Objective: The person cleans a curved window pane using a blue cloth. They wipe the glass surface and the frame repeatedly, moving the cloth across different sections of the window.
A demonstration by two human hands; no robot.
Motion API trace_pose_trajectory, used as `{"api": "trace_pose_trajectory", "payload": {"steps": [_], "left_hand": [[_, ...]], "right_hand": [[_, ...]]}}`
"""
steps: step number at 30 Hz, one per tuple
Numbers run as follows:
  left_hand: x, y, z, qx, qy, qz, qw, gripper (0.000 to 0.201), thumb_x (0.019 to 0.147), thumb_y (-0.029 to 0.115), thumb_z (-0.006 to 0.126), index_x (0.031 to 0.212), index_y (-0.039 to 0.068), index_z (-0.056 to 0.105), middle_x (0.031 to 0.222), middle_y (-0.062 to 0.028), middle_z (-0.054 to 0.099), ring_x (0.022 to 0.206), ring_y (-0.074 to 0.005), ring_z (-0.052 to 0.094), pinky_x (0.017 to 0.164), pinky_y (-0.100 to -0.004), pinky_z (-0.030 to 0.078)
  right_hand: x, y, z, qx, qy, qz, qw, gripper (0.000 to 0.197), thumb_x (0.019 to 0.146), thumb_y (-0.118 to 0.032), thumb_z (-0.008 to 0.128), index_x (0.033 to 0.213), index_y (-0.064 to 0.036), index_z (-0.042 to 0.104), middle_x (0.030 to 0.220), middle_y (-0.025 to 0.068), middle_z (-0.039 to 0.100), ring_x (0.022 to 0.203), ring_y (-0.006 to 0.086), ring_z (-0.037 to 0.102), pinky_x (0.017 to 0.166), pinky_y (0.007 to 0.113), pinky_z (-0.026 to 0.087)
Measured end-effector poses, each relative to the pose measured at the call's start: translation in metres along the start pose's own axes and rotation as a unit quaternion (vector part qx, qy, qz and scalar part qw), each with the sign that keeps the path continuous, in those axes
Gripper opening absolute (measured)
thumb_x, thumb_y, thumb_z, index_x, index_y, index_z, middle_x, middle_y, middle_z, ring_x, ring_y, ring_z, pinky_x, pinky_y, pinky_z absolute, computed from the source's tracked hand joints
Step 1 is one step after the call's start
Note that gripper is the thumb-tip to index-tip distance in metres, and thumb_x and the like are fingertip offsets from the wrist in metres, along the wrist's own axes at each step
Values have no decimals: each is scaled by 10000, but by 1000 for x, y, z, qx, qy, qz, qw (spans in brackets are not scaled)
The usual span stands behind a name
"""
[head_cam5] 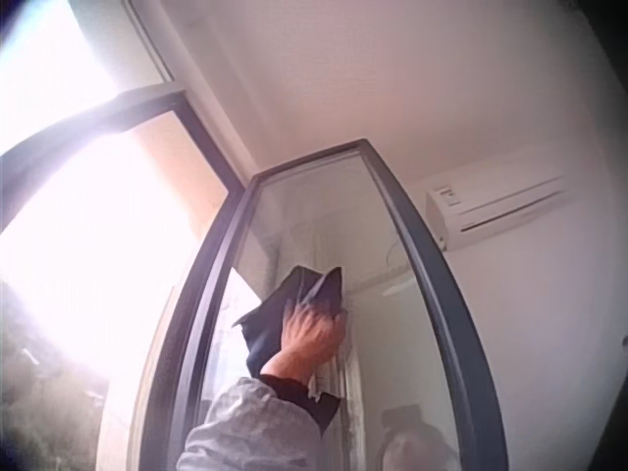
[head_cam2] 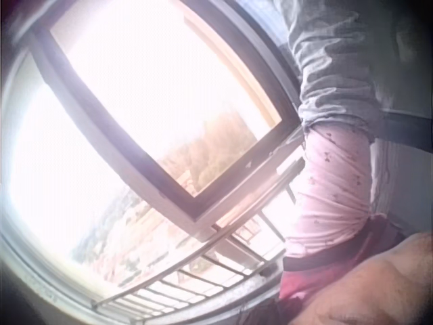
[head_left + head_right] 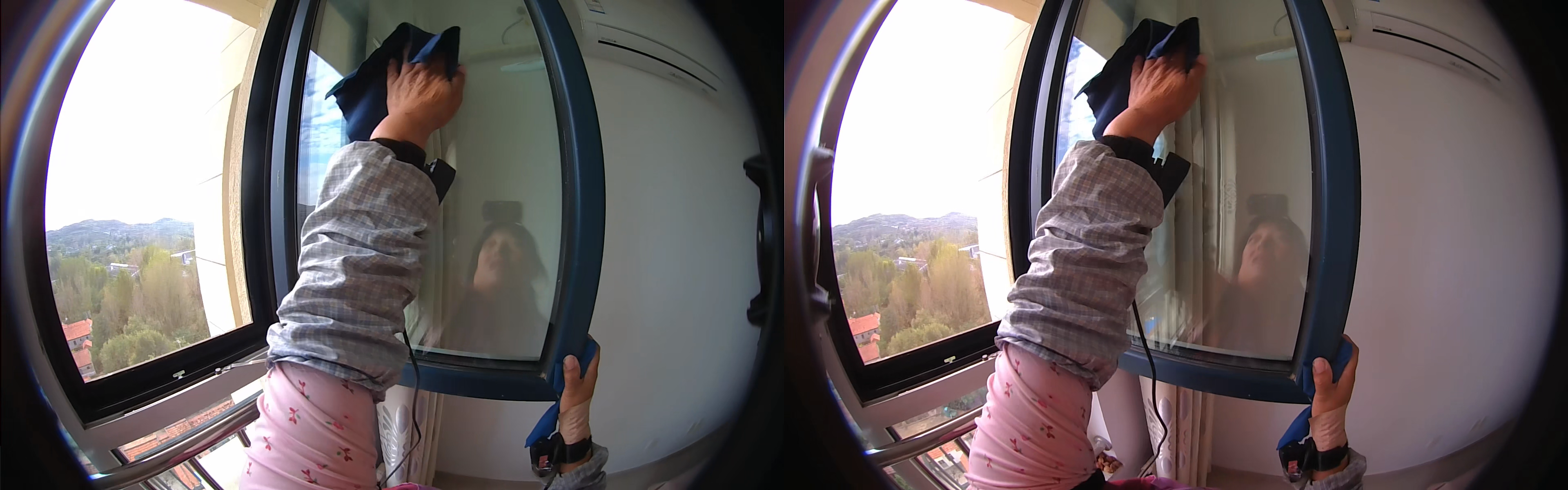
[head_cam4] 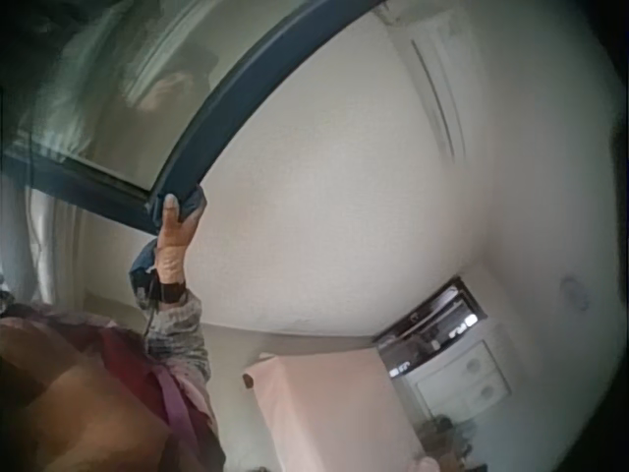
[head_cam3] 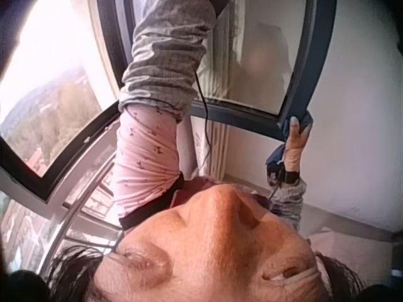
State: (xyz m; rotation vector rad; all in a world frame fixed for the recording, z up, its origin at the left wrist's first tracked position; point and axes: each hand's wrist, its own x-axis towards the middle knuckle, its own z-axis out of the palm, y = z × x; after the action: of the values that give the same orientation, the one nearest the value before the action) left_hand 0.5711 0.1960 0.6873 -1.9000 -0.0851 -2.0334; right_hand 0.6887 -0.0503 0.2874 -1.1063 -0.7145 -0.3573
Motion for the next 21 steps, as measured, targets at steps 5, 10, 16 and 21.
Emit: {"api": "trace_pose_trajectory", "payload": {"steps": [5, 10, 16, 21], "left_hand": [[11, 93, 23, -33, -47, 96, 994, 550, 996, 415, 458, 1409, 62, 543, 1620, -172, 309, 1473, -358, 323, 1202, -467, 292], [19, 22, 41, -212, 38, 88, 973, 517, 952, 295, 542, 1433, 110, 509, 1474, -209, 478, 1347, -412, 456, 1144, -473, 358], [-18, -142, -9, -10, 37, -57, 998, 458, 1008, 435, 469, 1057, 25, 667, 986, -229, 689, 952, -402, 652, 866, -492, 501], [-44, -155, -49, 12, -34, -171, 985, 634, 981, 491, 425, 1396, 19, 511, 1410, -254, 536, 1302, -441, 494, 1156, -528, 286]], "right_hand": [[3, 5, -1, 5, 5, -3, 1000, 899, 808, -664, 715, 1417, -68, 428, 1250, 130, 588, 1116, 238, 590, 980, 337, 506], [11, 15, -6, -8, -2, -34, 999, 895, 807, -647, 729, 1407, -48, 443, 1226, 123, 600, 1102, 225, 592, 962, 326, 500], [13, 24, -8, 8, -6, -18, 1000, 873, 811, -637, 721, 1402, -54, 452, 1191, 108, 600, 1054, 214, 598, 910, 314, 516], [11, 20, -6, 35, -20, -1, 999, 827, 830, -593, 716, 1409, -75, 432, 1183, 110, 595, 1022, 213, 611, 863, 310, 547]]}}
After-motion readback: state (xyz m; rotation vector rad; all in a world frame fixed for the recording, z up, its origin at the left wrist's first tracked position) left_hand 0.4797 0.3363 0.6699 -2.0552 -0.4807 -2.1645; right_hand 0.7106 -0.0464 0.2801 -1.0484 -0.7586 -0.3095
